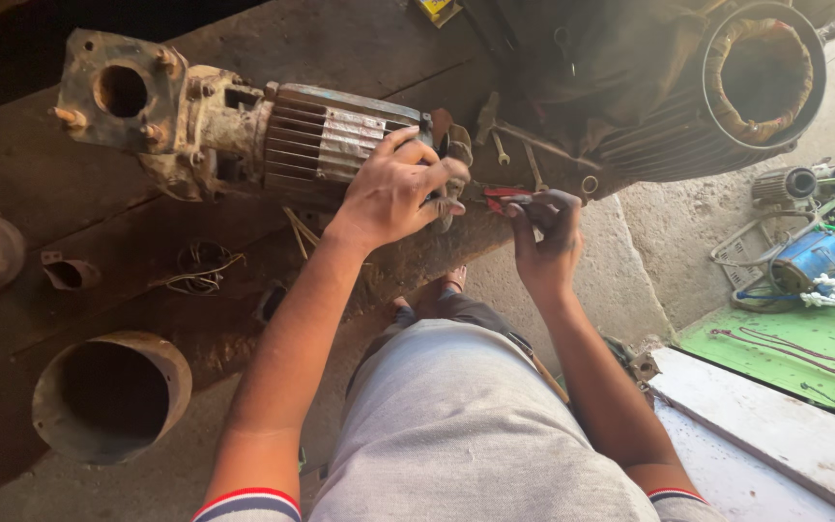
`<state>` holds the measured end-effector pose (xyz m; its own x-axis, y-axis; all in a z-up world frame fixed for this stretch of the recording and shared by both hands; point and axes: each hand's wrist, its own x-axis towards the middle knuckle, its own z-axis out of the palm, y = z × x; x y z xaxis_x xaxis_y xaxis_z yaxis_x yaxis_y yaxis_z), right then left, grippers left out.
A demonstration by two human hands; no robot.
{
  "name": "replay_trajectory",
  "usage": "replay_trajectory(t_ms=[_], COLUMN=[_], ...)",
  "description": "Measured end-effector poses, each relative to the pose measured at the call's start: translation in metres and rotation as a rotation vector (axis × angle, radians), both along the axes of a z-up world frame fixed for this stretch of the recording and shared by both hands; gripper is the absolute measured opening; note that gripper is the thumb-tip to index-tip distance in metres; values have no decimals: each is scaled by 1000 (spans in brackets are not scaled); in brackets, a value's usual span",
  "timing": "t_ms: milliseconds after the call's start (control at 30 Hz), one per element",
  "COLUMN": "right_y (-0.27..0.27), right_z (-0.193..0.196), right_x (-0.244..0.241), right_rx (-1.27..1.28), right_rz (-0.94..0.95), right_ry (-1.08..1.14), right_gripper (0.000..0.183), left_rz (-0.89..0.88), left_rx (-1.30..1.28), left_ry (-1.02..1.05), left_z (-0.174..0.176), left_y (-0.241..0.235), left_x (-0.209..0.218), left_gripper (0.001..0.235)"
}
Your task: The person uses pliers to repeatedly tap and adjust a component on the end of an electric motor. They then rotate the motor and continue tapping with the pliers before setting the tool down and handling the motor by hand.
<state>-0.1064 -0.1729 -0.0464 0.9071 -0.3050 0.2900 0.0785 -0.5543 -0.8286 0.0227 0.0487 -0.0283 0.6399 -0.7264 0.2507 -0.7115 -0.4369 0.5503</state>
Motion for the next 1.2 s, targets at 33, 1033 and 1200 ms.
replay_trajectory(t_ms=[33, 1033, 1200], right_y=[0, 17, 17], right_z=[1, -7, -4], right_x=[1, 32, 30], right_rx=[-25, -180, -169], right_rz=[7, 123, 120], right_ry=[-7, -3, 19], right_gripper=[29, 16, 14], left_rz=[13, 72, 74], left_rx=[-17, 85, 89], left_ry=[-50, -104, -110], left_z=[0, -10, -10], left_y=[-1, -4, -4], left_x=[-1, 1, 1], left_gripper=[59, 92, 92])
